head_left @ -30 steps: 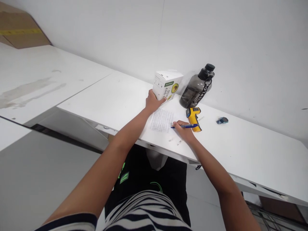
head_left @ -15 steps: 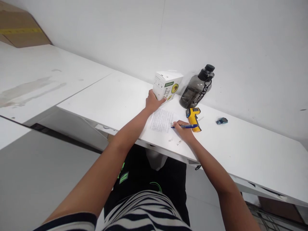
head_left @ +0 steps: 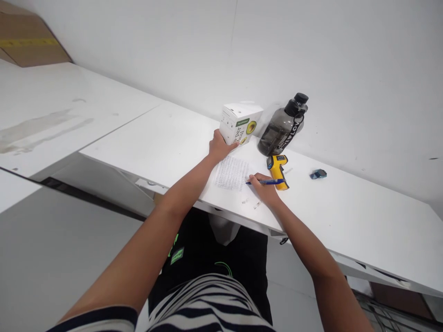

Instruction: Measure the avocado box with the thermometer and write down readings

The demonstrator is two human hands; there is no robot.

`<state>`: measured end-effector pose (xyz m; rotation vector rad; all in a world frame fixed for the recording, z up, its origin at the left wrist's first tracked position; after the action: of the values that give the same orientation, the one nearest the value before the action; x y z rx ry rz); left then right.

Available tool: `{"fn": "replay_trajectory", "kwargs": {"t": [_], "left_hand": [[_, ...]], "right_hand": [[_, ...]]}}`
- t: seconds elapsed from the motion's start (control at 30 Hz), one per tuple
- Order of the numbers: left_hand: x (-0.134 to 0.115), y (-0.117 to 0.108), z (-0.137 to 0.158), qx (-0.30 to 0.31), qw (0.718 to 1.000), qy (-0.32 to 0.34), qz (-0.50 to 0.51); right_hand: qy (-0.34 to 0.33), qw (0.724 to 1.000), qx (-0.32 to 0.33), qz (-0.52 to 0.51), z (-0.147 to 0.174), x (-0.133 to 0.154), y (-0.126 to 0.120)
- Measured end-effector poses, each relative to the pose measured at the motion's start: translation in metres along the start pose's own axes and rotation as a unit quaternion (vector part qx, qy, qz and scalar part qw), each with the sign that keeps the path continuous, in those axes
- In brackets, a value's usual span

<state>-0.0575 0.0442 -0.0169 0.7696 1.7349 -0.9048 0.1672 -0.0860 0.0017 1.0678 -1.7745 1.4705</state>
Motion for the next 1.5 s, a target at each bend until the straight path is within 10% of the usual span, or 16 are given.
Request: {"fn": "replay_trajectory", "kwargs": {"t": [0.57, 0.73, 1.07, 1.27, 1.5], "left_hand": [[-0.014, -0.009, 0.007, 0.033, 0.996, -0.011, -0.077], [-0.003, -0.002, 0.001, 0.011, 1.000, 0.003, -0.014], [0.003, -0.001, -0.002, 0.004, 0.998, -0.016, 0.053], [-0.011, -0.007, 0.005, 0.053, 0.984, -0.009, 0.171], [-0.027, -0.006, 0.010, 0.081, 0.950, -0.022, 0.300]], "right_hand": [[-0.117, 0.971, -0.112, 0.178, -0.005, -0.024, -0.002], [-0.066, 0.972, -0.047, 0.222, -0.008, -0.023, -0.005], [0.047, 0.886, -0.173, 0.428, -0.023, -0.022, -0.043], [0.186, 0.914, -0.111, 0.344, -0.028, -0.026, -0.053], [0.127, 0.952, -0.243, 0.138, -0.018, -0.029, -0.054]]}}
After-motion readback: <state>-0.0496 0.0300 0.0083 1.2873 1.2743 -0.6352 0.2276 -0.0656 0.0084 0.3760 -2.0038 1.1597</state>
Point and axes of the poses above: each hand's wrist, its own z-axis away from the middle knuckle, its own y-axis out of the palm, x = y × z, the point moved 1 cm from there along -z, towards the middle knuckle, and after that the axes turned 10 degrees about -x, right-handed, at the moved point
